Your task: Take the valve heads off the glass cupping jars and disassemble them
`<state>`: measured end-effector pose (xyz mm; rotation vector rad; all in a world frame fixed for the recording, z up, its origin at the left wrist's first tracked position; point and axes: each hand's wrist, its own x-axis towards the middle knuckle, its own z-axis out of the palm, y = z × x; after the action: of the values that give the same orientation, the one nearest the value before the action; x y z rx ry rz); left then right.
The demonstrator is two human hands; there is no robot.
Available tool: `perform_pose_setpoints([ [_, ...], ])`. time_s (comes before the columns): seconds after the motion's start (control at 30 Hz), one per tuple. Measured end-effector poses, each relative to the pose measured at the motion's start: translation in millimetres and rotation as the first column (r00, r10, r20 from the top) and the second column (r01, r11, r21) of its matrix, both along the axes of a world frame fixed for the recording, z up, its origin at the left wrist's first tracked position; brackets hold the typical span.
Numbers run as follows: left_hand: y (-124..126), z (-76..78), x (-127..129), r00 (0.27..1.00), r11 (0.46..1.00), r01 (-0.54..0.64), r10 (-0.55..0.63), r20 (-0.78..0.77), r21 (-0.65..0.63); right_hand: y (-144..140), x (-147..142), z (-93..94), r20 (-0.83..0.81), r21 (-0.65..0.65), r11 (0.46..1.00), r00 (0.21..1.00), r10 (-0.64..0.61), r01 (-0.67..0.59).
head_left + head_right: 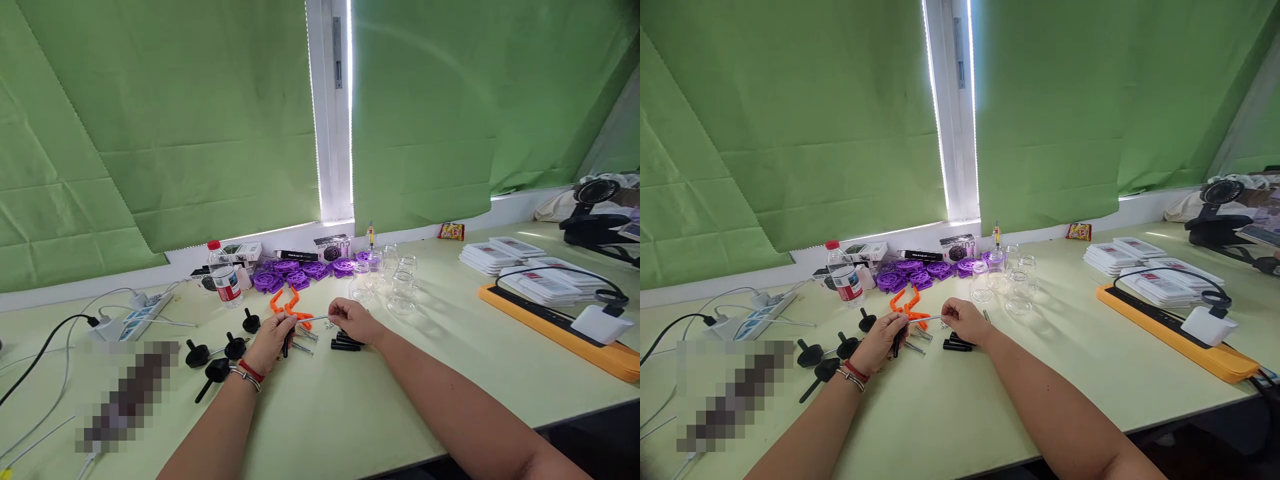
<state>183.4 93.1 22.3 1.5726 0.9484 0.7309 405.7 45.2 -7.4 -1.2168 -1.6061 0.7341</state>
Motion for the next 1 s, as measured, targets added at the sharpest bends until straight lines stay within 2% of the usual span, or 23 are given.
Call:
perform_pose_setpoints([
  [0.5,-0.1,-2.3,-0.2,1.0,0.999,0.012,-0.011,-0.019,0.03,2.5,1.5,0.3,0.209,-0.052,0.997,0.977,-0.052,0.065],
  [0.83,-3.6,2.3,1.2,0.999,0.999,-0.005,0.006,-0.032,0.038,2.5,1.5,-2.8,0.195,-0.077,0.996,0.98,-0.037,0.053],
  [1.0,2.2,6.3,-5.2,0.998,0.992,-0.063,0.062,0.012,0.111,0.9,-1.8,-1.0,0.109,-0.018,0.998,0.993,-0.055,0.058],
])
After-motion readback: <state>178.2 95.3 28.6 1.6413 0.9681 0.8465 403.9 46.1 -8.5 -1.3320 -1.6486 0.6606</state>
